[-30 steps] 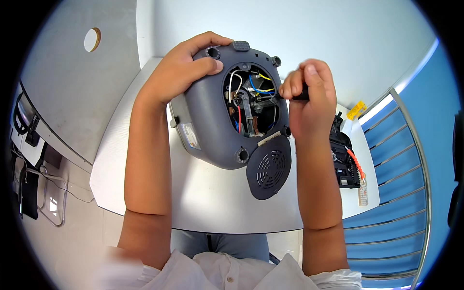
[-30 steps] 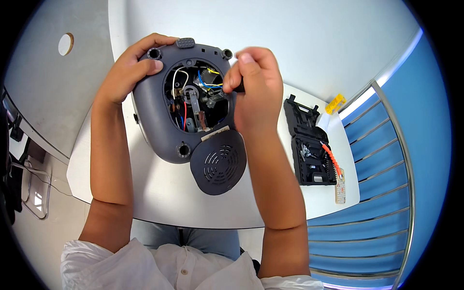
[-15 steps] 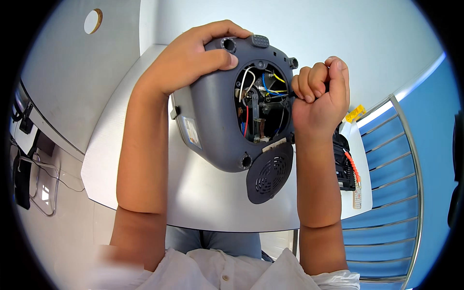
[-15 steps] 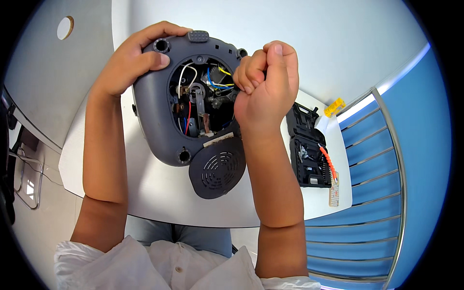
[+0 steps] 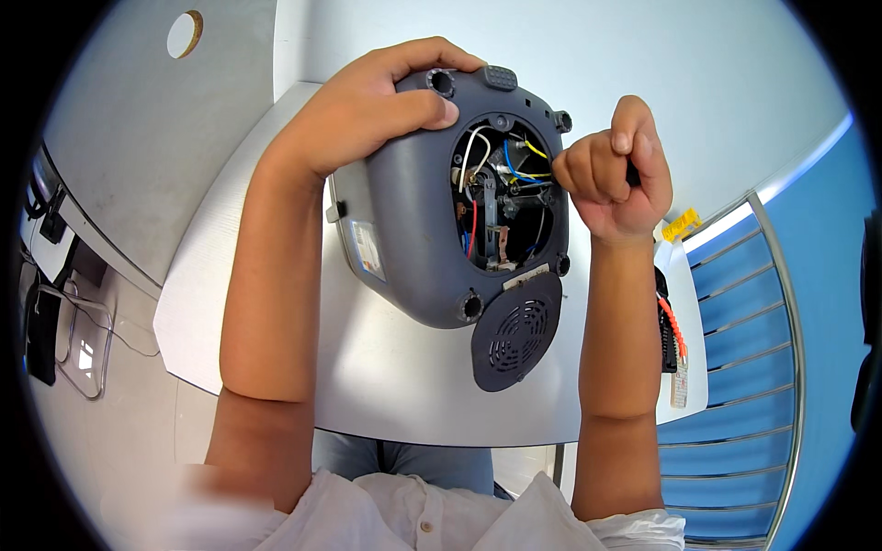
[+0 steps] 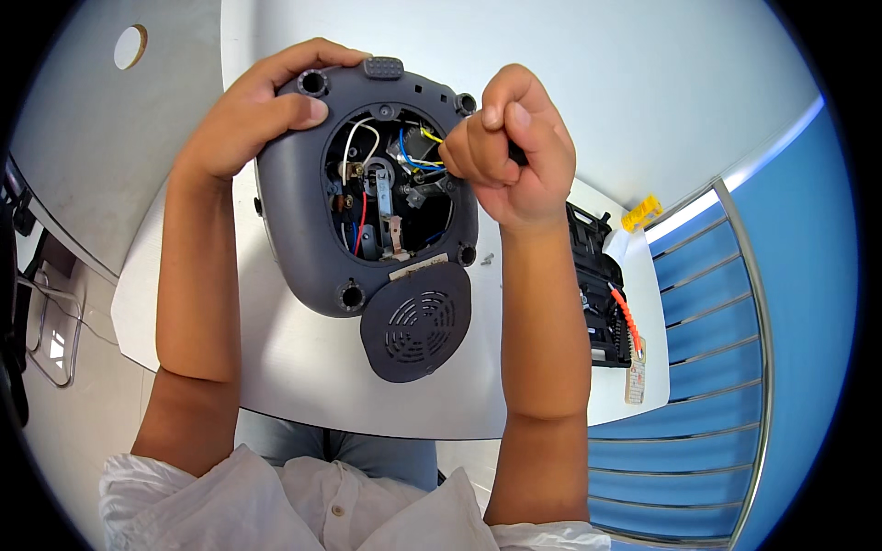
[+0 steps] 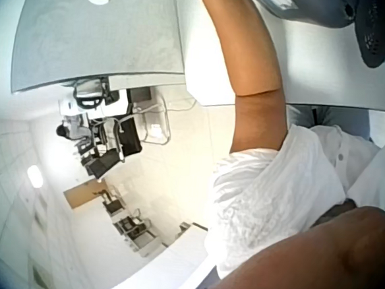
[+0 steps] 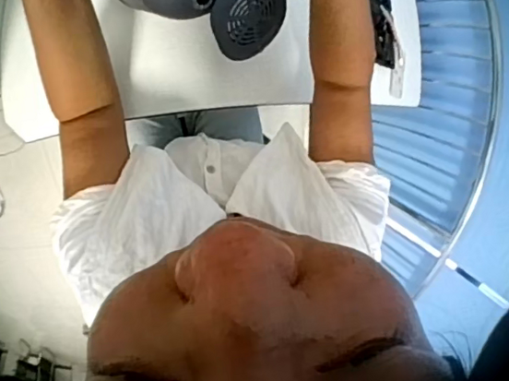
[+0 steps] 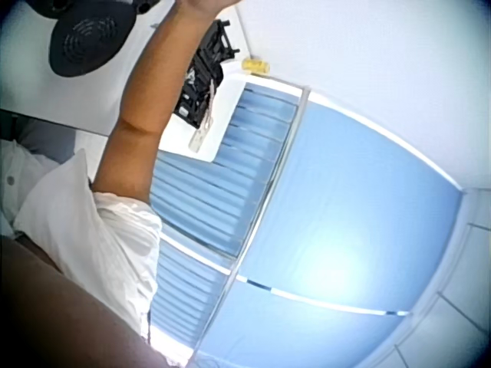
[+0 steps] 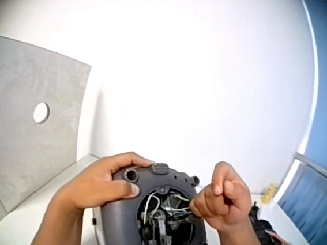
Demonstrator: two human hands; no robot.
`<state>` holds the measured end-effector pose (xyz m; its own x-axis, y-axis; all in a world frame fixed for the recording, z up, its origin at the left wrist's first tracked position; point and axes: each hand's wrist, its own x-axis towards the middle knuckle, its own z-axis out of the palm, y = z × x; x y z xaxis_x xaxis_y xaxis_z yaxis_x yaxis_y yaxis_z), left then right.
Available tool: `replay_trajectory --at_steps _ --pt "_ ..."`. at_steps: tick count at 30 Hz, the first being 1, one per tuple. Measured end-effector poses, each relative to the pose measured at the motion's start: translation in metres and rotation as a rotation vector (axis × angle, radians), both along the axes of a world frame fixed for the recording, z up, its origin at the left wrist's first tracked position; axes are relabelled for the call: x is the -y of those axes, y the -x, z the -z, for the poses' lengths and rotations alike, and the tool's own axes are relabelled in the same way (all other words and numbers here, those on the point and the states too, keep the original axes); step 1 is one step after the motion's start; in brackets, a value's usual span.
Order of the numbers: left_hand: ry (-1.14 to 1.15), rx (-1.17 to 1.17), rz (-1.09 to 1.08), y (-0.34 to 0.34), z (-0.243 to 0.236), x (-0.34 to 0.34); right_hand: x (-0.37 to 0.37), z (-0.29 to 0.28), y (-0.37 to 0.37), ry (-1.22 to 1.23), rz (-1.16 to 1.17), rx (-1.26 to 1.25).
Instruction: The person uses a screwdriver to remove screws from the back panel of a gray electronic device. They then rotate the device to inspect the internal wiring and components before continuing to unscrew additional fasteners.
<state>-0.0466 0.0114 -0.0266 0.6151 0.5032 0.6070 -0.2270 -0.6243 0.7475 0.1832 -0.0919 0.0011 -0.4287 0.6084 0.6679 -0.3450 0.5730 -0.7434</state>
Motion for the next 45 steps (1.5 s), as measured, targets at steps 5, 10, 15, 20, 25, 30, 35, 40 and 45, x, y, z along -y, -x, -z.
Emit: replay_trajectory --at_steps 5,10,15,20,25,30,35,40,45 --pt "0.043 -0.024 -0.046 0.003 -0.001 0.000 0.017 0.007 0.036 0.034 0.573 -0.191" --pt "0.018 -0.016 -0.038 0.001 -0.003 0.006 0.034 0.018 0.060 0.070 1.057 -0.463" --pt "-0.042 -0.009 -0.051 0.002 -0.003 0.009 0.032 0.018 0.070 -0.027 1.000 -0.541" --pt "-0.069 -0.010 -0.039 0.002 0.000 0.004 0.026 0.016 0.064 -0.043 0.900 -0.488" --pt "-0.029 -0.007 -0.050 0.003 -0.001 0.005 0.022 0.013 0.055 -0.031 0.764 -0.416" --pt "-0.022 0.004 -0.039 0.004 0.002 0.000 0.016 0.013 0.037 -0.008 0.530 -0.308" --pt "-0.038 -0.010 -0.046 0.004 0.002 -0.001 0.009 0.010 0.020 -0.009 0.331 -0.176" --pt "-0.049 0.007 -0.011 0.003 0.001 0.000 0.008 0.007 0.009 0.001 0.153 -0.075" --pt "-0.018 -0.041 -0.004 0.005 0.000 0.002 0.006 0.006 0.006 -0.014 -0.029 0.030"
